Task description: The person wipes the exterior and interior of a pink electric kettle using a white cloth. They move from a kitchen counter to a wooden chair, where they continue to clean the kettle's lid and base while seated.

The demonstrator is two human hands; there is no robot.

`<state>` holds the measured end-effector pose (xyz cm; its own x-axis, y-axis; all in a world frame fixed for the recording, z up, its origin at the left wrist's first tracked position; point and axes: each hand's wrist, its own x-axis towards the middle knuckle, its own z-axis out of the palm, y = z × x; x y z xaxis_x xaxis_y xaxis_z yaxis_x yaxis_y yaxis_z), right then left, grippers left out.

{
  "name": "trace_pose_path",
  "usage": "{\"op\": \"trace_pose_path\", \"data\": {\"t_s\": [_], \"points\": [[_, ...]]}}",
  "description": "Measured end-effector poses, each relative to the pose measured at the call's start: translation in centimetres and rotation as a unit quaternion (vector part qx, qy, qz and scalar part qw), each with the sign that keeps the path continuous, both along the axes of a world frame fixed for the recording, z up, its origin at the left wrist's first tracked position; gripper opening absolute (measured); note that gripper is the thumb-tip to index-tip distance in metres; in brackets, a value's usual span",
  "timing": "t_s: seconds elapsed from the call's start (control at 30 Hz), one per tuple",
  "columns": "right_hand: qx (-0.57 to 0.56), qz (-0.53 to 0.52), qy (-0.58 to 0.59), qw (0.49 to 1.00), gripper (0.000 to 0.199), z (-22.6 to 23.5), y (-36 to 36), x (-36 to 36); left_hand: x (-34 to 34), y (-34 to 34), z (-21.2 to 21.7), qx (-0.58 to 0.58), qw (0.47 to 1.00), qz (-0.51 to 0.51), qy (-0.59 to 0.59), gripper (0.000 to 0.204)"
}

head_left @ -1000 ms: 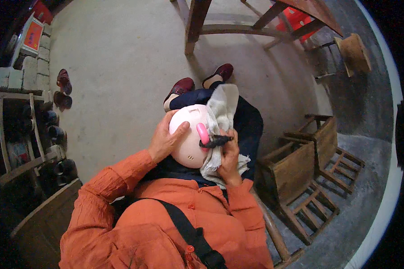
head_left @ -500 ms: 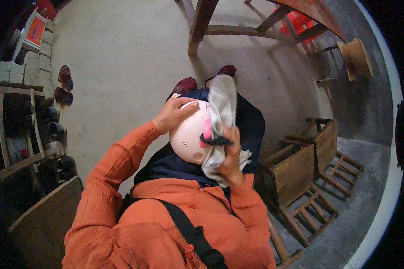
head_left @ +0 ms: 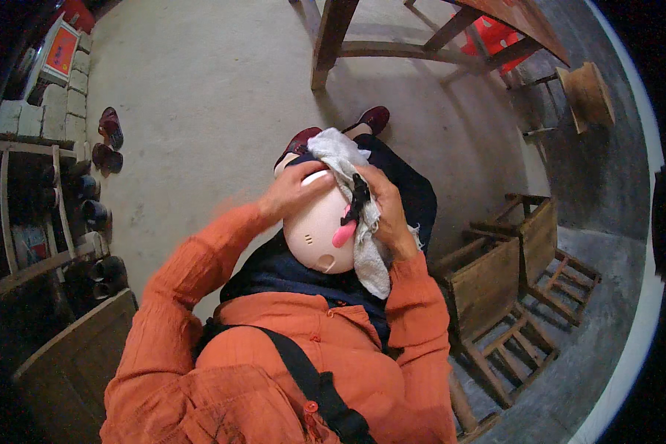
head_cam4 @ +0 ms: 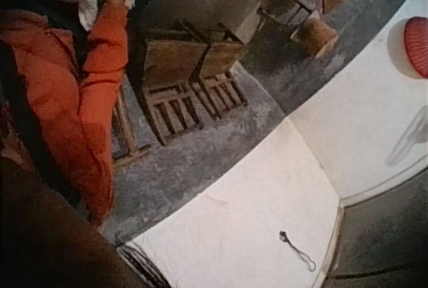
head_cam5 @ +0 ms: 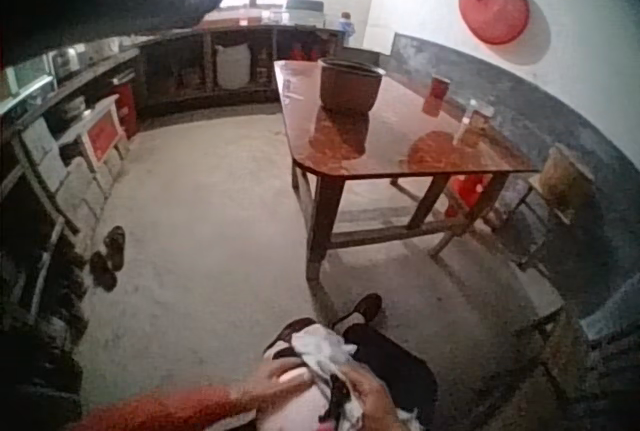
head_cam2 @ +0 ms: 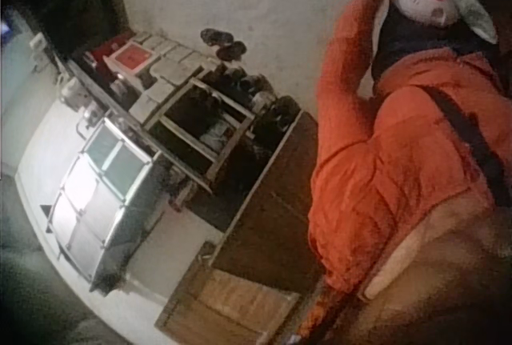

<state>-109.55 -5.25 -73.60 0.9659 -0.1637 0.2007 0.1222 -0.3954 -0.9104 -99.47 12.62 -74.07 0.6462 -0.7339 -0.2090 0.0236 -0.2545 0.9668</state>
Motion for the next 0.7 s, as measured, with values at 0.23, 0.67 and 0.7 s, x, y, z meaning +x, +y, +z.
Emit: {"op": "trace_pose_path", "data": {"t_s": [0.23,0.67,0.7], "points": [[0.040,-0.140,-0.043,0.988,0.047,-1.4,3.6,-7.1,-8.0,2.8,0.9,-0.018,0.988,0.156,0.008,0.047],[0.196,0.062,0.213,0.955,0.022,3.5,-0.7,1.0,-2.0,0.0,-0.8,0.000,0.990,0.040,0.135,0.036],[0.174,0.049,0.178,0.967,0.022,1.9,-0.9,1.8,-2.1,0.2,-0.7,0.015,0.987,0.046,0.155,0.036]]}}
